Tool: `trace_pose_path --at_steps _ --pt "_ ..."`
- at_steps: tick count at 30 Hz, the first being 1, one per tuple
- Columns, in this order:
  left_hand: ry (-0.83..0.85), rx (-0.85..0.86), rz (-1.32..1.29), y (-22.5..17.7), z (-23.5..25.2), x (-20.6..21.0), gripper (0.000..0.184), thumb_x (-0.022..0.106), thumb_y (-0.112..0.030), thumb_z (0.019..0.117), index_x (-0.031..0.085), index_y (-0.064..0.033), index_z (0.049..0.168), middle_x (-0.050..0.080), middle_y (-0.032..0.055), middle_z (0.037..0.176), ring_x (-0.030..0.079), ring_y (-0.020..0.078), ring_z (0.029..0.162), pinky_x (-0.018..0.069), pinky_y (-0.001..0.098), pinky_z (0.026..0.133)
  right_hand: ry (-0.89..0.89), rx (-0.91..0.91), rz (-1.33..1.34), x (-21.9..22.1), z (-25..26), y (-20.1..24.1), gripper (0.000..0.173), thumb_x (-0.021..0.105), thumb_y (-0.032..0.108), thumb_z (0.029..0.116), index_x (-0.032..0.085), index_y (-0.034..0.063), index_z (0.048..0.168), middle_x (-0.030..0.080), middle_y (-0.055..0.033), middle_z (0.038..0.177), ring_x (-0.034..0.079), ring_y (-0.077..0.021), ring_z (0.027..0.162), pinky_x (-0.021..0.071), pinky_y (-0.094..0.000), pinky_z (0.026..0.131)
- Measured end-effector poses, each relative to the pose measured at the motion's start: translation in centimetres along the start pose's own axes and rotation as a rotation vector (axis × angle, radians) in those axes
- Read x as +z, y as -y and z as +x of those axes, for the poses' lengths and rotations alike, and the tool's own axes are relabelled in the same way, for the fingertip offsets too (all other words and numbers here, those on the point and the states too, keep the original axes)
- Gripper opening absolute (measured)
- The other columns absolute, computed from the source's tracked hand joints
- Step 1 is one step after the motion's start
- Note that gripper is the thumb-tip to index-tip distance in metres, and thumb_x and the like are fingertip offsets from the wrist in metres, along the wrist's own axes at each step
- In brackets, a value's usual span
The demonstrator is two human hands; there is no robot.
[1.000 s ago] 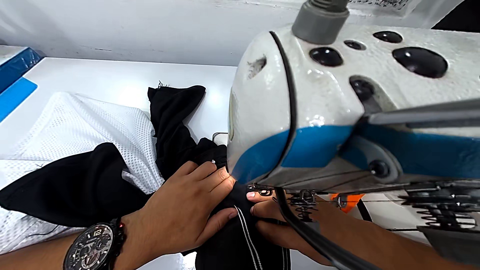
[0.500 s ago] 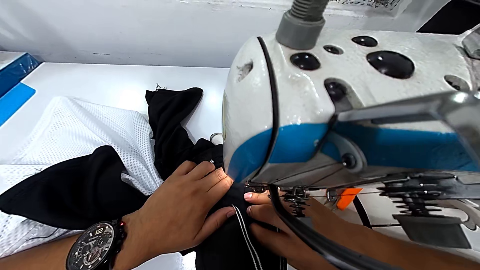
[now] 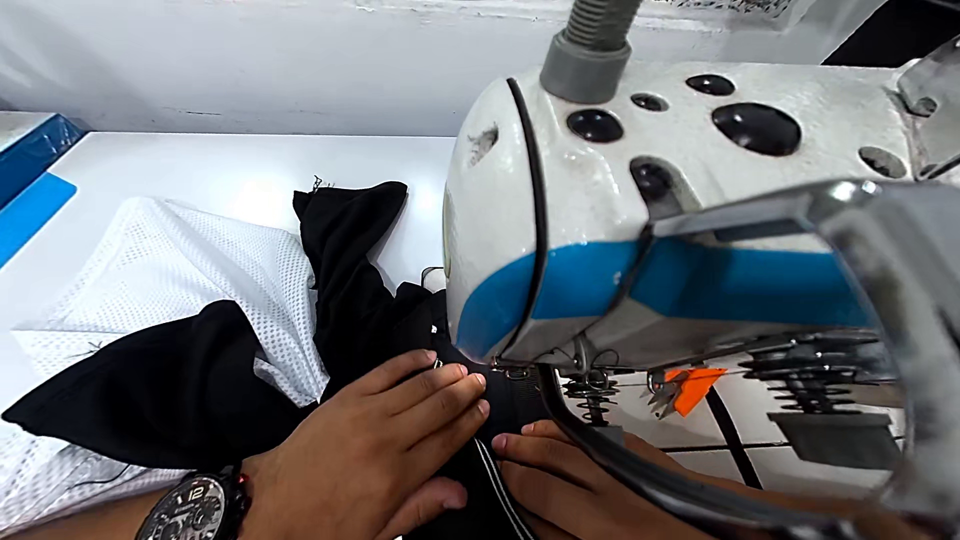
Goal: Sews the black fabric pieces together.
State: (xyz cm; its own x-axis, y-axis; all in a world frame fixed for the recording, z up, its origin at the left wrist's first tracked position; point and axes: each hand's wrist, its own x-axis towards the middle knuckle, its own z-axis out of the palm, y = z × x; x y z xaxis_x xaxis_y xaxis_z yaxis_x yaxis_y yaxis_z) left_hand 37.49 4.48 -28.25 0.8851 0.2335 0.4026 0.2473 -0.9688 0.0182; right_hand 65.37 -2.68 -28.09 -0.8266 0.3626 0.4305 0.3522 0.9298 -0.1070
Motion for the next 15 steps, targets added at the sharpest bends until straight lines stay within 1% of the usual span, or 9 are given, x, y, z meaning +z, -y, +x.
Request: trace_pose_path --at_steps 2,4,7,11,15 --pt "0.023 0.005 0.009 -0.42 -0.06 0.06 0.062 0.020 -0.051 0.1101 0.060 -0.0122 0.138 0.059 0.0064 0.146 0.054 0.0192 0.135 0.0388 0.0362 0.113 -0.025 0.000 0.123 -0.11 -0.37 -0.03 0.020 0.048 0.004 0.1045 0.069 0.0037 0.103 0.075 -0.0101 0.109 0.069 -0.0242 0.115 0.0518 -0.0347 0.106" --pt "0.035 0.005 0.018 -0.72 -0.02 0.12 0.063 0.020 -0.051 0.1099 0.059 -0.0117 0.140 0.058 0.0072 0.147 0.056 0.0204 0.131 0.0420 0.0347 0.107 -0.021 -0.003 0.215 -0.24 -0.63 -0.03 0.019 0.049 0.003 0.1042 0.068 0.0022 0.104 0.075 -0.0119 0.109 0.070 -0.0253 0.115 0.0516 -0.0352 0.106" --pt "0.054 -0.006 0.040 -0.95 0.05 0.08 0.063 0.019 -0.052 0.1096 0.058 -0.0127 0.141 0.058 0.0062 0.148 0.057 0.0210 0.128 0.0438 0.0339 0.103 0.008 -0.017 0.241 -0.54 -0.67 -0.18 0.019 0.049 0.002 0.1043 0.068 0.0021 0.106 0.074 -0.0126 0.111 0.069 -0.0267 0.116 0.0517 -0.0365 0.107" --pt "0.062 -0.012 -0.003 -0.70 0.18 0.08 0.063 0.018 -0.052 0.1098 0.057 -0.0138 0.142 0.058 0.0042 0.148 0.055 0.0189 0.131 0.0401 0.0332 0.106 0.011 -0.010 0.239 -0.67 -0.70 -0.27 0.019 0.048 0.003 0.1049 0.067 0.0014 0.106 0.074 -0.0138 0.110 0.069 -0.0277 0.116 0.0512 -0.0367 0.107" --pt "0.056 -0.034 -0.012 -0.42 0.40 0.12 0.062 0.019 -0.051 0.1100 0.058 -0.0156 0.141 0.059 0.0029 0.146 0.053 0.0163 0.133 0.0363 0.0316 0.110 0.002 0.022 0.228 -0.59 -0.81 -0.66 0.018 0.049 0.004 0.1049 0.067 0.0027 0.106 0.074 -0.0119 0.110 0.069 -0.0259 0.117 0.0502 -0.0352 0.108"
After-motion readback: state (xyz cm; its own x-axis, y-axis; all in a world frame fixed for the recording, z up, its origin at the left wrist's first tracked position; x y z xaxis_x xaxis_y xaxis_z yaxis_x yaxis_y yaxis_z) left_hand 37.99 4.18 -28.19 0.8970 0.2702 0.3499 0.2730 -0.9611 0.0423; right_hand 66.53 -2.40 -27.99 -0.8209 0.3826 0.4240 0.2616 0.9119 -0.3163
